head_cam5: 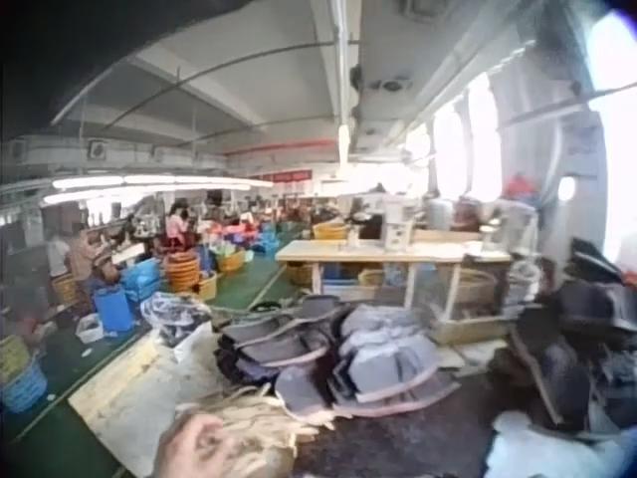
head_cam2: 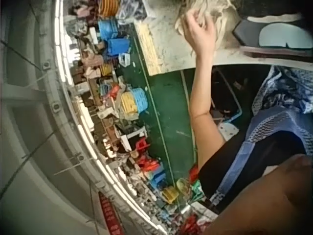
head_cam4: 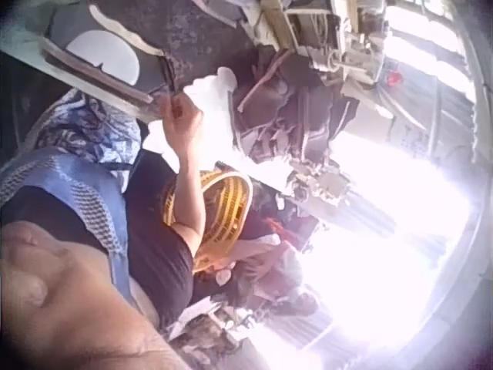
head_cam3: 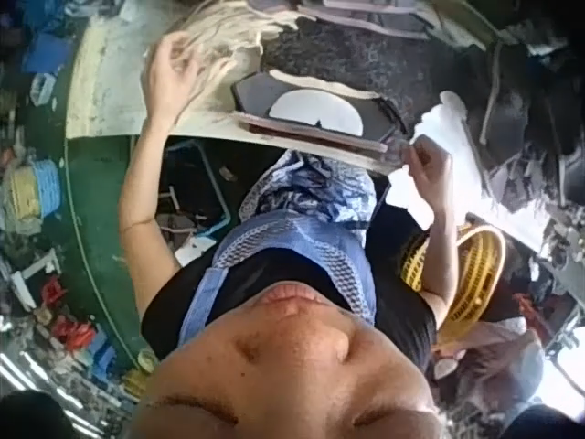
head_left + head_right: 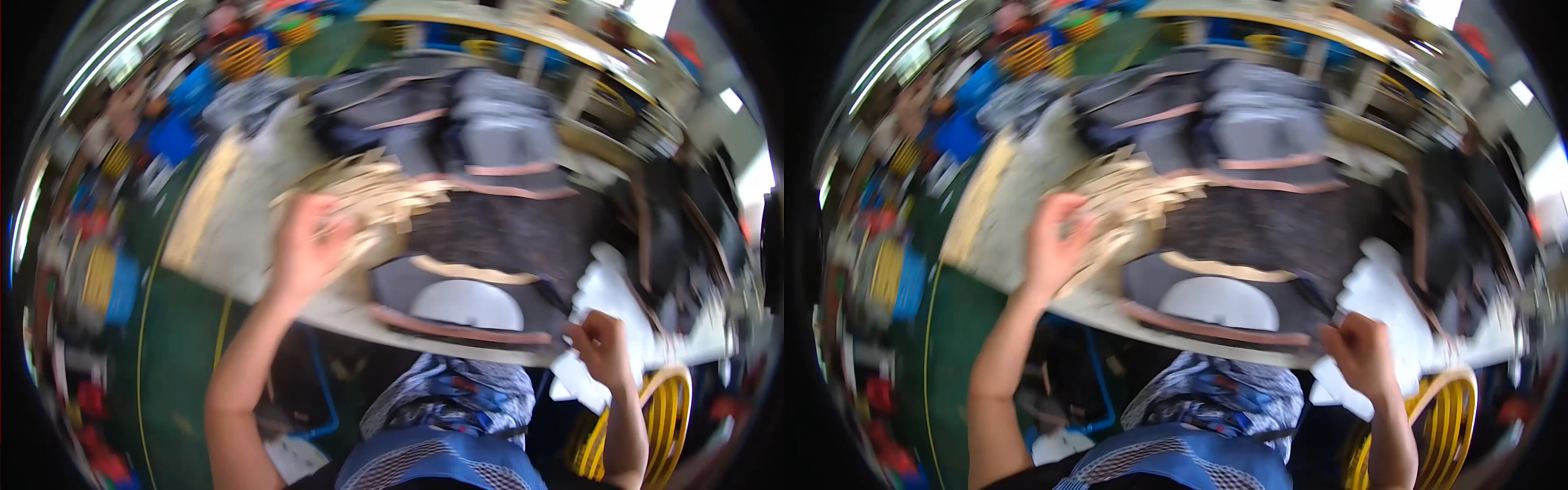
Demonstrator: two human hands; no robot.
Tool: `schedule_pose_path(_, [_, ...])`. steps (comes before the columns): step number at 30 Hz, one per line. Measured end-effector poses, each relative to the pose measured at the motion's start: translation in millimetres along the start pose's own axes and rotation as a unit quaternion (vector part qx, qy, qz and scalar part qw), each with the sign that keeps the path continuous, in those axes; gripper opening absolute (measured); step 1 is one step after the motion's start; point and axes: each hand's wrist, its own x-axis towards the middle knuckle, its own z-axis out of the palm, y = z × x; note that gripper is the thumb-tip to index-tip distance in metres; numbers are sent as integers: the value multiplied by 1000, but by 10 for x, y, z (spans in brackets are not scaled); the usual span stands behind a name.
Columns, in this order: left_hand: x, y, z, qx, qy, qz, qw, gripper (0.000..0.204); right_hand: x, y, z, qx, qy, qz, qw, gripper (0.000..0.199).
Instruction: Assembling shoe upper components by applying adhesive strips and layering materials on a workbench.
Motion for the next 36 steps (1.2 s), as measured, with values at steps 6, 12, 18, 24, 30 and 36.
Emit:
schedule_pose_path(6, [545,377,240,-67,-92,10,993,39,-67,-83,-349,6,-20,-89,996,21])
schedule_pose_path(12, [1299,1996,1367,-227,-230,157,933,51,-542,807,-1365,89,203,-24,975,31])
schedule_pose_path(18, [1552,3464,2879,-246,-351,310,849,54,-58,2087,-3674,-47,510,24,859,54])
schedule_pose_path(24, [1459,4118,3756,-213,-244,420,848,83,1001,2638,-4732,-126,514,77,845,103])
schedule_pose_path(30, [1846,4139,4106,-118,-125,474,864,82,1491,2076,-3548,-216,339,236,885,88])
schedule_pose_path(36, [1734,4113,5103,-118,-208,380,893,67,1369,1949,-3132,-364,315,198,854,66])
